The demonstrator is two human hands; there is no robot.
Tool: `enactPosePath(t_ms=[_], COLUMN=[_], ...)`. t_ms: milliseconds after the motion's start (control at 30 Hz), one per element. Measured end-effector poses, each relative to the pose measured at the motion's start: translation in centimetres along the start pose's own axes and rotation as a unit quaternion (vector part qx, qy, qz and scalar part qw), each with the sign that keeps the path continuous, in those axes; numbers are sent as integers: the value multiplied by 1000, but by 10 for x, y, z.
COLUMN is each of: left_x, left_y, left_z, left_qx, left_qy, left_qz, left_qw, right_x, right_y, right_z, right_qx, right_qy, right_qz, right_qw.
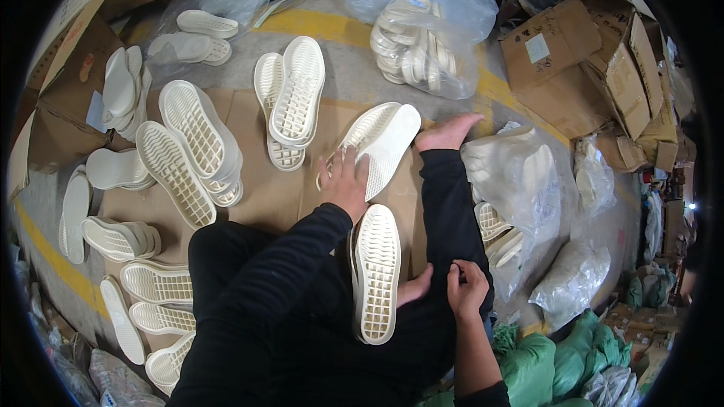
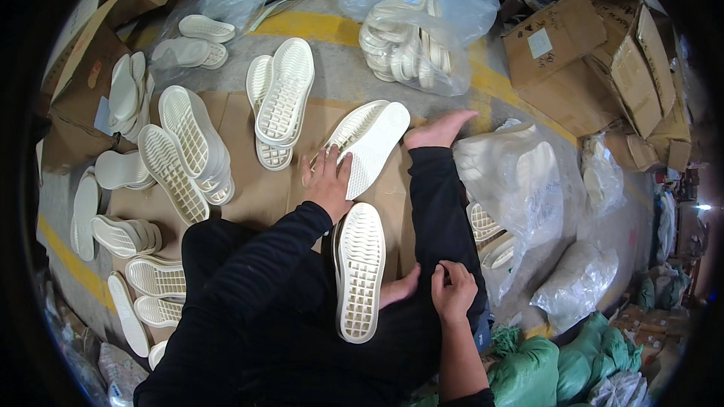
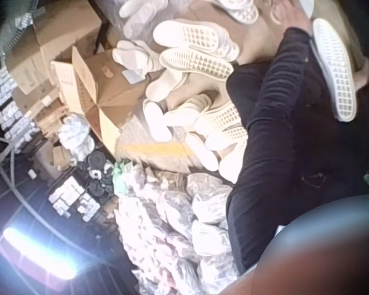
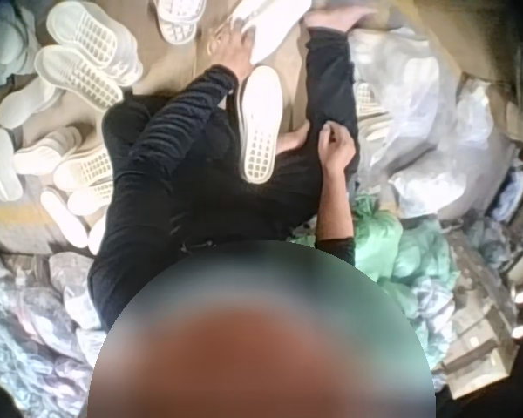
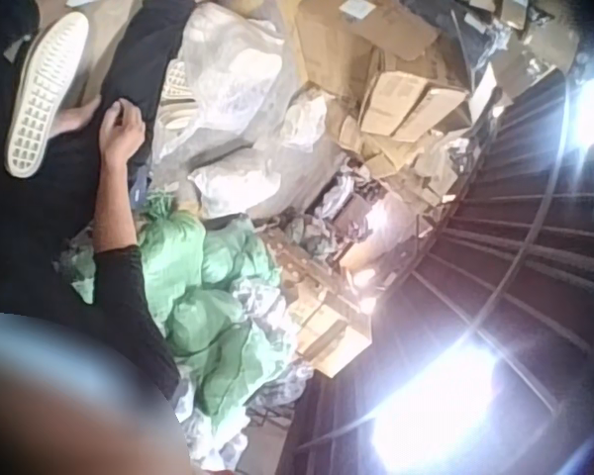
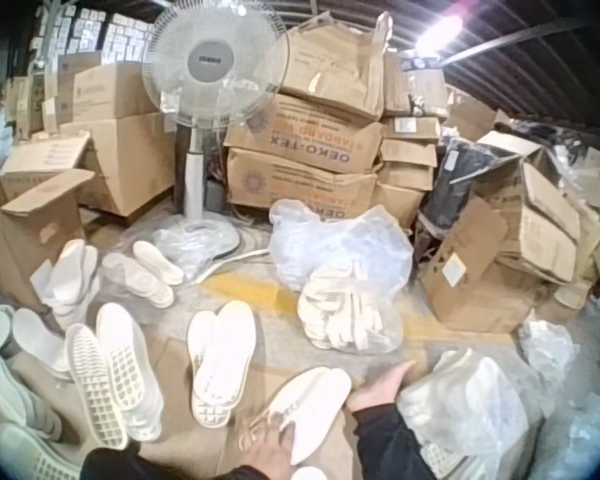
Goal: The person sits on the floor and repeatedly picks up white shoe insoles from plastic bags and piles. They inspect the insoles by turning them over and comparing pairs, then place them back into piles on the floor.
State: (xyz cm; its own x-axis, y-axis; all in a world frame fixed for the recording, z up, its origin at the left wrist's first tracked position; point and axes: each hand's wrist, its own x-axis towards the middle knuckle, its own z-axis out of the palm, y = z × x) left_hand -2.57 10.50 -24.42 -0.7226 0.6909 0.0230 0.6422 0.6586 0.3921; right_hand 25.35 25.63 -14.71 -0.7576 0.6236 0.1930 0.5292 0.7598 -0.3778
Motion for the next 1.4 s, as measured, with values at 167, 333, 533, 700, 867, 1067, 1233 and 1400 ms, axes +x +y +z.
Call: enactPosePath(t_ms=[167, 333, 533, 700, 867, 1067, 1233, 1400], left_x=[4, 15, 13, 0, -13, -16, -19, -25], left_y=[-12, -35, -55, -41, -30, -26, -21, -19], left_z=[-11, -23, -22, -15, -25, -41, -37, -32], left_qx=[-114, -293, -221, -96, -96, -185, -143, -184], left_qy=[50, 142, 43, -10, -5, 68, 10, -15], left_qz=[37, 33, 17, -32, -69, -17, -31, -56], left_qw=[991, 945, 974, 995, 993, 980, 989, 981], right_x=[0, 2, -2, -8, -10, -13, -13, -12], right_y=[-1, -3, 7, 15, 20, 23, 20, 19], right_z=[0, -2, 1, 9, 7, 9, 10, 8], right_qx=[-6, -14, 2, 66, 17, 16, 4, -7], right_qy=[2, 3, -2, 8, -28, -10, 13, -16], right_qz=[-9, -17, -6, 7, 29, 9, -49, -22], right_qw=[1000, 1000, 1000, 998, 999, 1000, 999, 1000])
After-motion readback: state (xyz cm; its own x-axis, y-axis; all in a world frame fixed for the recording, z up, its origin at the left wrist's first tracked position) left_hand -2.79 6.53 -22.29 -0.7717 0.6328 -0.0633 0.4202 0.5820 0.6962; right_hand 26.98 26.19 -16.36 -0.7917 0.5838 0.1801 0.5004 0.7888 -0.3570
